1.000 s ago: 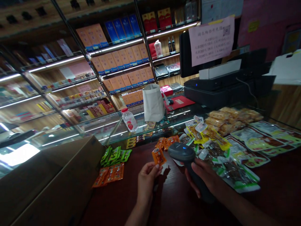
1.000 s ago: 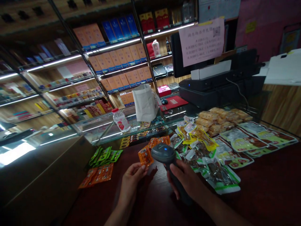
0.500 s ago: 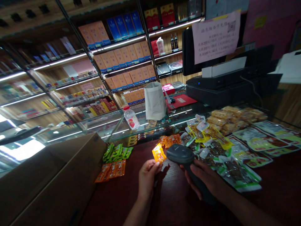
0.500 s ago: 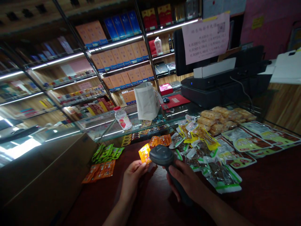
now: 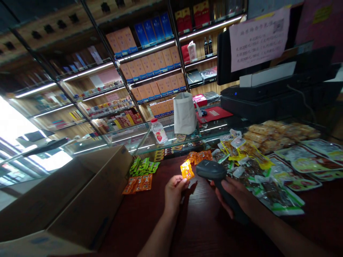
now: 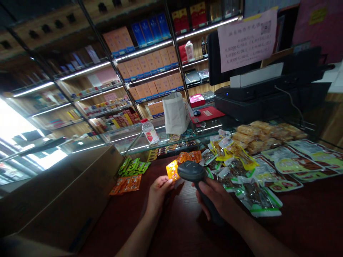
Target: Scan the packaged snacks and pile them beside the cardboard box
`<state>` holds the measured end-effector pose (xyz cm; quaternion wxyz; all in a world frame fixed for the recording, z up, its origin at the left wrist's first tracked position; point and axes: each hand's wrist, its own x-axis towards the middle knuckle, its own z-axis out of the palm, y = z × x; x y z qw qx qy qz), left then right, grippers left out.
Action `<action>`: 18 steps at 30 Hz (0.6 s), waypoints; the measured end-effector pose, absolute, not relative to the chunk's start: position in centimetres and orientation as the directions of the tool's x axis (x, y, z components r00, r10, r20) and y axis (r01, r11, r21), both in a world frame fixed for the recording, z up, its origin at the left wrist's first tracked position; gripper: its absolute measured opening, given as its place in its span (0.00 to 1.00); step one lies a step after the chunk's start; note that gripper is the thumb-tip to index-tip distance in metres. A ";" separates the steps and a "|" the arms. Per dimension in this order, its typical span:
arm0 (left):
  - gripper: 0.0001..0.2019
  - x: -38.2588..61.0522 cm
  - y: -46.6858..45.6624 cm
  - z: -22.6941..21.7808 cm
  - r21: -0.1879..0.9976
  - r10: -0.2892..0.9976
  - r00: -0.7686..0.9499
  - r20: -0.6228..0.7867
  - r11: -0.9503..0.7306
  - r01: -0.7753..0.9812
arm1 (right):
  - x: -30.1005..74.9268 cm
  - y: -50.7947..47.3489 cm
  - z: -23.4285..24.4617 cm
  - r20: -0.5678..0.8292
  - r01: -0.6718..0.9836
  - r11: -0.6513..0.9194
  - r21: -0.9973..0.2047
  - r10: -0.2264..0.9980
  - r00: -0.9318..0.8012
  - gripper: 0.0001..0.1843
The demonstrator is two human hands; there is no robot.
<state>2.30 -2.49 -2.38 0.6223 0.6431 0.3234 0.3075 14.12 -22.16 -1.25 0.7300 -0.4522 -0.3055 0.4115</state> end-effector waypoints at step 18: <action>0.12 -6.6 5.9 2.8 0.993 0.932 0.342 -0.119 0.106 0.058 | 14.4 -22.4 -0.9 0.119 -0.306 0.280 -0.910 0.882 0.456 0.23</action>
